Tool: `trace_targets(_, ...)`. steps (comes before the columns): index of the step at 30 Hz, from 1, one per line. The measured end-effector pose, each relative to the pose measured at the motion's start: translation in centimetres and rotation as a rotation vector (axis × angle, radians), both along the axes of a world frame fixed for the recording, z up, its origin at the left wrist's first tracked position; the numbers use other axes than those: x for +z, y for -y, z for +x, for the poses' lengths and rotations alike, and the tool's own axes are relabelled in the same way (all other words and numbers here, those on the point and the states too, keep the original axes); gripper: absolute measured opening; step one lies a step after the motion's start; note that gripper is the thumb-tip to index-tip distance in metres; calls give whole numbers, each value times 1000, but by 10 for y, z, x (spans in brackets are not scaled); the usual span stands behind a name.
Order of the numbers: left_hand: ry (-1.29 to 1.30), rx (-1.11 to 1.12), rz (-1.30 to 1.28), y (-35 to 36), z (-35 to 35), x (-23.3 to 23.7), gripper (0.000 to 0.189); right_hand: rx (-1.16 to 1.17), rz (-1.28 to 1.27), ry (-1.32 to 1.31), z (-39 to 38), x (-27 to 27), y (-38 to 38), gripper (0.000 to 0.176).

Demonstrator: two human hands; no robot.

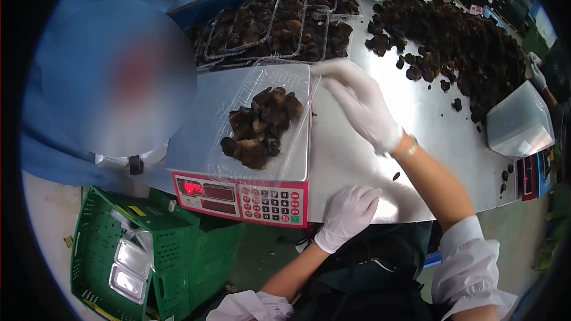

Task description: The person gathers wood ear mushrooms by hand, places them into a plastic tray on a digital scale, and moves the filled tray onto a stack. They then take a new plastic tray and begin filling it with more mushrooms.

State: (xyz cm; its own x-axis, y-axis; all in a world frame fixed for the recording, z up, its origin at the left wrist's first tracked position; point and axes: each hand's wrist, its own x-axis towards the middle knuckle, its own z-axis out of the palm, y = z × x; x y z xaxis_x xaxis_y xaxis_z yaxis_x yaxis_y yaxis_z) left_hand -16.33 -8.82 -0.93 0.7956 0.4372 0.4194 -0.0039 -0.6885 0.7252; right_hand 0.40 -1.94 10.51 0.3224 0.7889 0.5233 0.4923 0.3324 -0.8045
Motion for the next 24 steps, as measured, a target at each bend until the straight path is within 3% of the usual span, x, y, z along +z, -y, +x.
trace_targets(3, 68, 25, -32, -2, -2, 2, 13, -152, -168, -156, -7, -74, 55, 40)
trace_targets(5, 83, 66, -112, -3, -4, 2, 5, -167, -306, 135, -28, -109, 90, 51)
trace_targets(9, 30, 55, -91, -4, -11, 2, 8, -205, -484, 349, -32, -107, 95, 66)
trace_targets(11, -11, 105, -354, -2, -11, 8, 7, -410, -681, 682, -21, -114, 81, 71)
trace_targets(16, 25, 93, -366, -3, -4, 3, 9, -751, -752, 598, 14, -128, 75, 75)
trace_targets(20, -88, 57, -223, -2, -2, 3, 9, -1015, -954, 344, 20, -130, 157, 76)
trace_targets(24, -74, 33, -119, 0, 1, 1, 15, -1294, -1122, 418, 35, -133, 324, 65)
